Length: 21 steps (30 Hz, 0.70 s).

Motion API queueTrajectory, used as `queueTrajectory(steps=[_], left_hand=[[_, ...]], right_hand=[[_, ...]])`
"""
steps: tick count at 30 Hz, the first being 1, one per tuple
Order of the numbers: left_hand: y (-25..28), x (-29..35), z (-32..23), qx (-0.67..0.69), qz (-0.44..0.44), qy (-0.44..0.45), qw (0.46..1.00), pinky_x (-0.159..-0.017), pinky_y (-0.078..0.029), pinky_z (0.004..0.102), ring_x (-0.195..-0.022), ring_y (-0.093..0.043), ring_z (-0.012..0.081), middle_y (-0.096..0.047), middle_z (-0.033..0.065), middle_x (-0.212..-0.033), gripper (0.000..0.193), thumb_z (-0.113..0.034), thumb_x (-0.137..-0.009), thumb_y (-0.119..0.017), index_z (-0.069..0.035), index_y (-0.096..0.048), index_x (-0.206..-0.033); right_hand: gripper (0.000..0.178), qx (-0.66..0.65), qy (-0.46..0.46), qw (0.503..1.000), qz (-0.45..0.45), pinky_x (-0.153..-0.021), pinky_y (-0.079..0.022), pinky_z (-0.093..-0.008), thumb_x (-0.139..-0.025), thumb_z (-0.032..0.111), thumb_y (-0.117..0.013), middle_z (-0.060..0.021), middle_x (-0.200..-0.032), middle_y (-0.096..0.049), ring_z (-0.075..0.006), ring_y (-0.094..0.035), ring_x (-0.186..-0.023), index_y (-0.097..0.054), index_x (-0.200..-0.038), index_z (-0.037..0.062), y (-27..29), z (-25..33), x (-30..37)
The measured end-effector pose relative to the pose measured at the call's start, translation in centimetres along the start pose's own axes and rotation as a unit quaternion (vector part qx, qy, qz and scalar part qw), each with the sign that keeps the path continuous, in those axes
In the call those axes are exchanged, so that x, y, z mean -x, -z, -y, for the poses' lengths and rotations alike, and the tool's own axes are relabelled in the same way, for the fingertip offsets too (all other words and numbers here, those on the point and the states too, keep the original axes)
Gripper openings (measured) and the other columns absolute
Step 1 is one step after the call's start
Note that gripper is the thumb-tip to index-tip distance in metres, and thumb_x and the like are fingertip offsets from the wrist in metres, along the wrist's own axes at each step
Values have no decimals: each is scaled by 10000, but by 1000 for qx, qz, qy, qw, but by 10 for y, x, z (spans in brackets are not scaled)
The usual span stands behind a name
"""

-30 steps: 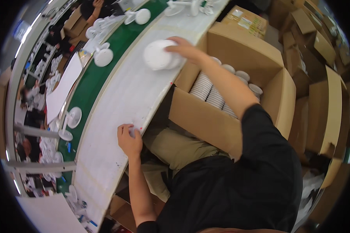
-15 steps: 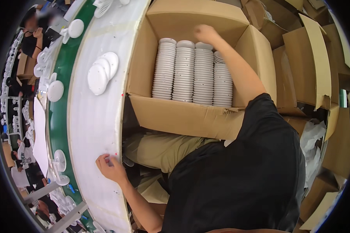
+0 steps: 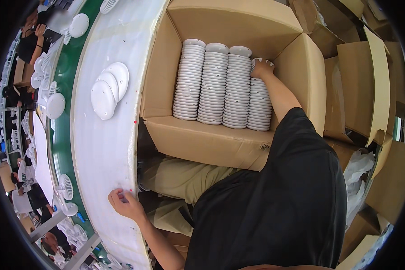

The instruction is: Assemble small portable electric fans on a production line, including circuit boards and batteries.

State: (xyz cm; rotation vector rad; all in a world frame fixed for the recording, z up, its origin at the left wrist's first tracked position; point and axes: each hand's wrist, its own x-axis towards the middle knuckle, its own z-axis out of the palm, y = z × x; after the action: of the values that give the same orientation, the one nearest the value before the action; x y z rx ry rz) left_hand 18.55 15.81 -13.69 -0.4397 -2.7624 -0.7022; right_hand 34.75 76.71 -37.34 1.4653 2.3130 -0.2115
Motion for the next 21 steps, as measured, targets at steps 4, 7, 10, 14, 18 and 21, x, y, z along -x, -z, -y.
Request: queueTrajectory(steps=[4,7,10,14,18,21], left_hand=[[0,-1,0,-1,4,20,1000,-681,-402,297,-769,-472,232,-555,97,-911,163,-28,-769,-499,-20,-576,-912],[0,-1,2,-3,2,10,1000,-673,-401,296,-767,-472,231,-554,97,-911,161,-29,-770,-497,-19,-574,-911],[0,-2,3,-7,4,3,1000,-669,-400,295,-767,-472,230,-554,98,-910,160,-30,-770,-497,-19,-574,-909],[-1,-1,2,-3,-2,0,1000,-665,-399,294,-767,-472,229,-554,98,-908,156,-31,-770,-497,-18,-572,-906],[-1,-1,-3,-3,2,18,1000,-663,-399,292,-766,-472,229,-554,97,-904,152,-34,-769,-499,-17,-571,-902],[1,-1,-6,-1,1,17,1000,-666,-402,292,-764,-471,229,-554,97,-908,149,-34,-770,-500,-16,-571,-900]], right_hand=[[635,-38,-34,999,-11,-926,-433,-515,-728,376,-688,-173,-1310,-558,-363,-519,-1191,-581,-1296,112,5,3,-5],[599,-20,-34,999,17,-903,-444,-521,-740,341,-679,-184,-1294,-562,-361,-527,-1179,-582,-1280,101,9,4,-7],[558,-21,-34,999,15,-887,-454,-522,-758,308,-666,-189,-1285,-564,-365,-540,-1158,-585,-1266,92,11,2,-11],[475,-39,-32,998,-37,-864,-473,-519,-797,242,-633,-194,-1271,-566,-376,-571,-1110,-595,-1239,76,10,-5,-26],[431,4,20,998,-57,-830,-499,-515,-841,169,-586,-192,-1253,-572,-381,-607,-1044,-565,-1262,81,3,-11,-29],[438,35,101,990,-91,-822,-509,-507,-848,148,-576,-187,-1234,-579,-380,-617,-1018,-538,-1280,87,-1,-12,-17]])
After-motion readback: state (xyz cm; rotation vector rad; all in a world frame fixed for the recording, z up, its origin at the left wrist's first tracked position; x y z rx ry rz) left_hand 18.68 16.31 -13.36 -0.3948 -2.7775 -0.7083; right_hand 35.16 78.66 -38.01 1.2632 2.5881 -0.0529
